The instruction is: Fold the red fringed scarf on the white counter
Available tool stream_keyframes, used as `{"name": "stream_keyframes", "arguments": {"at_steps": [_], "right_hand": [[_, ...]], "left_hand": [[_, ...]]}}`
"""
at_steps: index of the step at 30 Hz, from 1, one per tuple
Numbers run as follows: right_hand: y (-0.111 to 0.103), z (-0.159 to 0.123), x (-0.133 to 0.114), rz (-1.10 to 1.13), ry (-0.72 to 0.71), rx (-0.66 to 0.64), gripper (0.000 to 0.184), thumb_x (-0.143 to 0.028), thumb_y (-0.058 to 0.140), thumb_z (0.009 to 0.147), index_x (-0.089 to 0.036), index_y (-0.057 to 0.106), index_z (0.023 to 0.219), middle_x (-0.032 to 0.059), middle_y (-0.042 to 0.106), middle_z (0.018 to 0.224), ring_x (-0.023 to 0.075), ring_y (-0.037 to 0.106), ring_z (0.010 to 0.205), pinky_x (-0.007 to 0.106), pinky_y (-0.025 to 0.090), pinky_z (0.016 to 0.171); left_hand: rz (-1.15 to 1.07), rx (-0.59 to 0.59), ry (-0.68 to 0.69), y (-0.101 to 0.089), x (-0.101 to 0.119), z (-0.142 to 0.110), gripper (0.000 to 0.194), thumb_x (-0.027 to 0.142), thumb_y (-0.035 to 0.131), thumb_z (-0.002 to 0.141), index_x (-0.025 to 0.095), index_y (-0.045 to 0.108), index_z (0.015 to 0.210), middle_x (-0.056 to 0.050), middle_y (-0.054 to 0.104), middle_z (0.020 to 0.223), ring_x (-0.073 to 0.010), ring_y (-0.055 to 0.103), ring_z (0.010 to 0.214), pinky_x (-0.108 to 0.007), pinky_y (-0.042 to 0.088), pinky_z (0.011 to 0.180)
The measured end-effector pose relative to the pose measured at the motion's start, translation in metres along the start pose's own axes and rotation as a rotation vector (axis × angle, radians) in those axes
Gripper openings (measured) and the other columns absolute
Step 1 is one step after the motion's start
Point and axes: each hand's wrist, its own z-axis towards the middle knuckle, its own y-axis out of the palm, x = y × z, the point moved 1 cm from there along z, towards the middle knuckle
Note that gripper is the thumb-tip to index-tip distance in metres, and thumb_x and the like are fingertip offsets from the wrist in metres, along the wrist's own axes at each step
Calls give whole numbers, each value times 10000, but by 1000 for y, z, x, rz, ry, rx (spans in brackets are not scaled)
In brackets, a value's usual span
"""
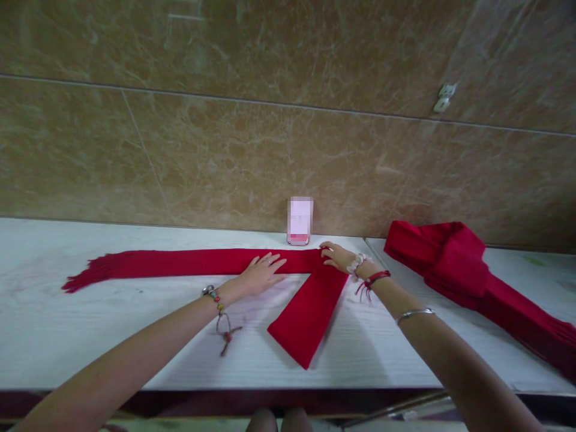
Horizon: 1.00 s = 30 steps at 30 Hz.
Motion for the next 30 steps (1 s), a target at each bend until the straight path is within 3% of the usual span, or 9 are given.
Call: {"name": "stream_keyframes", "arguments": {"at_steps": [3, 6, 11, 15, 20, 24, 27, 30], "right_hand": [[5, 3, -15, 39, 123, 80, 238, -213, 474, 822, -183, 564, 1041, 119, 414, 1267, 233, 417, 1139, 407, 380, 924], [8, 7, -42, 14, 132, 149, 375, -298, 443, 841, -208, 463, 1205, 109, 358, 1339, 274, 256, 1250, 489, 303, 962], [25, 10, -84, -2, 27, 15, 440, -368, 347, 874, -254, 356, 1299, 71, 345, 1364, 269, 250, 1258, 529, 249, 972], [33, 10, -86, -33, -3, 11, 449, -369, 304, 883, -239, 337, 1312, 78, 336, 1367, 266, 257, 1255, 520, 251, 972], [21, 14, -83, -43, 3, -71, 435, -369, 370, 856, -221, 412, 1264, 111, 396, 1326, 275, 328, 1218, 524, 287, 945], [3, 46, -105, -42, -20, -43, 434, -399, 403, 841, -186, 468, 1214, 141, 461, 1262, 286, 376, 1180, 544, 272, 942], [-4, 88, -140, 28, -111, 26, 513, -454, 364, 848, -223, 342, 1306, 104, 334, 1366, 290, 229, 1261, 558, 240, 955], [4, 128, -177, 88, -239, 16, 524, -489, 324, 853, -285, 271, 1333, 40, 252, 1410, 282, 160, 1284, 579, 207, 962]], "left_hand": [[88, 64, -161, -10, -38, 1, 493, 425, 293, 883, 195, 318, 1318, -104, 243, 1401, -265, 164, 1288, -463, 171, 1000], [81, -26, -327, -10, -79, -5, 529, 435, 291, 869, 165, 307, 1324, -125, 238, 1399, -298, 178, 1279, -490, 217, 972], [63, -13, -253, -1, -115, -22, 551, 410, 242, 858, 124, 290, 1327, -109, 272, 1388, -220, 250, 1263, -364, 223, 1001], [47, -46, -190, -13, -147, -42, 598, 489, 270, 806, 127, 384, 1268, -111, 378, 1328, -219, 351, 1202, -330, 267, 975], [84, -215, -452, -45, -217, -81, 700, 639, 411, 631, 119, 547, 1078, -141, 559, 1102, -284, 510, 1008, -368, 372, 859], [-37, -268, -475, -55, -248, -102, 687, 635, 499, 536, 111, 590, 971, -130, 572, 1062, -260, 532, 959, -298, 395, 831], [-96, -261, -451, -57, -253, -105, 617, 577, 536, 536, 137, 584, 965, -107, 581, 1062, -244, 534, 951, -282, 398, 823], [-99, -292, -465, -60, -258, -107, 610, 528, 569, 525, 141, 571, 997, -104, 587, 1070, -253, 522, 977, -286, 390, 833]]}}
